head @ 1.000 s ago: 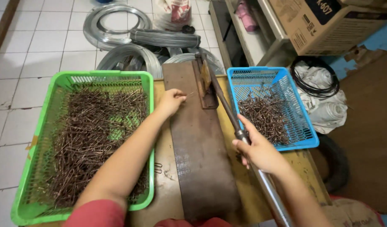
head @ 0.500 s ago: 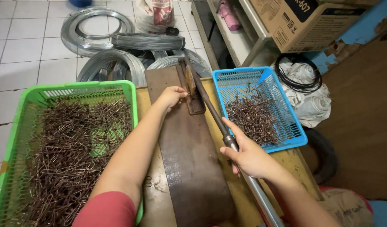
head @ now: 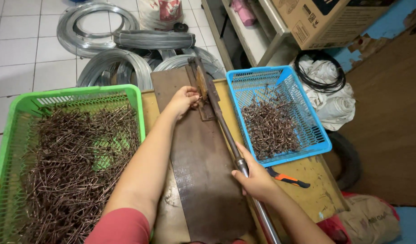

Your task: Processing small metal wire parts using a manual lever-operated jig

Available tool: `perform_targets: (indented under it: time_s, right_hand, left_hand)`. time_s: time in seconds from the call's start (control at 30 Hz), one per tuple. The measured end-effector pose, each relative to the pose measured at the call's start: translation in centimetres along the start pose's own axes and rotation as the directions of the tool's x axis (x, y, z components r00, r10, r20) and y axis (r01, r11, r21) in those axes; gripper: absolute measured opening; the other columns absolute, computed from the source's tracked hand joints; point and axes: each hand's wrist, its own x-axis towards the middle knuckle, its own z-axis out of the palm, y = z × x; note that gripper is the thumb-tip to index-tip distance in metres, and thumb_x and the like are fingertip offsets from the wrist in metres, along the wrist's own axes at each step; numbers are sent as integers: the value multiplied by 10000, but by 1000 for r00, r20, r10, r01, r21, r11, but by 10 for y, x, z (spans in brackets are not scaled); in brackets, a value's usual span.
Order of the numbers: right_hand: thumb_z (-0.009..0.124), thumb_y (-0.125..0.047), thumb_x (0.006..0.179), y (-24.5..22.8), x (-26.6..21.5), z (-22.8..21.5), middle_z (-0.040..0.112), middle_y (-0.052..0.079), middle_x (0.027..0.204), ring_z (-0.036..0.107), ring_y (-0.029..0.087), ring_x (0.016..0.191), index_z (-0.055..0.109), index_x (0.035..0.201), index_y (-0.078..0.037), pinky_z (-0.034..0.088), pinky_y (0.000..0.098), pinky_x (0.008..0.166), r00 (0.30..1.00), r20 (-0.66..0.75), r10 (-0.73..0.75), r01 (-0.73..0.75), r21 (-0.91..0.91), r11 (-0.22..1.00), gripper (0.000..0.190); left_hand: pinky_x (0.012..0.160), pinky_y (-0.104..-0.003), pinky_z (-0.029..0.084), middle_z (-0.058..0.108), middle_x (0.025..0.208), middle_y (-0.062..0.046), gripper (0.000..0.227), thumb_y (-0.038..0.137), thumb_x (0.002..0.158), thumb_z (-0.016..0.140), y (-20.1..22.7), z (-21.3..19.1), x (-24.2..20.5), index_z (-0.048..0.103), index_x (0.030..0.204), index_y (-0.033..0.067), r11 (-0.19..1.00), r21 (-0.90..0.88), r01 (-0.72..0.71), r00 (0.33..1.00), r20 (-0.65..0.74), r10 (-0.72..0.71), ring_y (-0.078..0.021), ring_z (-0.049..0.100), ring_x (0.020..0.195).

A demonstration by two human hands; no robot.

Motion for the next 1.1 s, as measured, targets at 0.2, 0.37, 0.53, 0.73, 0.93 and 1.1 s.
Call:
perform_targets:
  time_s: [0.2,0.37,0.53,0.73,0.93,1.1]
  right_hand:
    - [631,-130,970,6,3,7,641,106,854,588,205,432,292,1734,-408,530,341,455,999,-38,-7,11,103,995,881]
    - [644,-115,972,11,6,8,597,95,778,592,209,426,313,1724,-428,535,341,450,999,-52,-10,16,112,994,879]
    - [640,-107,971,7,3,8,651,106,904,578,203,419,324,1726,-414,520,330,431,998,-58,-8,15,126,992,874]
    - [653,-132,967,8,1,11,582,72,965,539,195,430,321,1734,-410,518,321,447,998,-61,-13,21,135,991,881]
    - [657,-89,974,15,6,25,512,94,716,524,206,387,358,1718,-421,461,333,361,997,-74,-6,26,266,964,869]
    - [649,-96,986,10,2,24,691,115,1043,527,194,390,364,1714,-422,458,310,378,997,-75,17,4,276,961,848]
  left_hand:
    - [540,-288,559,691,745,-106,158,173,1040,761,1,2,-7,654,1022,59,990,116,84,994,-76,-75,-175,636,586]
    - [540,-255,521,688,758,-99,165,139,1076,707,11,-10,-15,695,950,33,991,97,93,995,18,-95,-150,596,601]
    - [538,-254,538,721,774,-100,41,31,1015,749,2,-4,-9,729,979,26,997,49,67,997,-35,-66,-135,601,582]
    - [505,-242,543,797,811,-191,116,18,1008,748,-1,5,-8,708,900,26,997,29,77,997,-24,-76,-121,607,547]
    - [572,-229,560,798,808,-154,82,25,975,794,-13,-1,6,725,934,36,997,79,5,999,-46,-1,-130,671,599]
    - [601,-258,570,759,772,-89,65,31,982,791,-13,-2,8,736,964,60,989,148,22,996,-85,-9,-120,649,613]
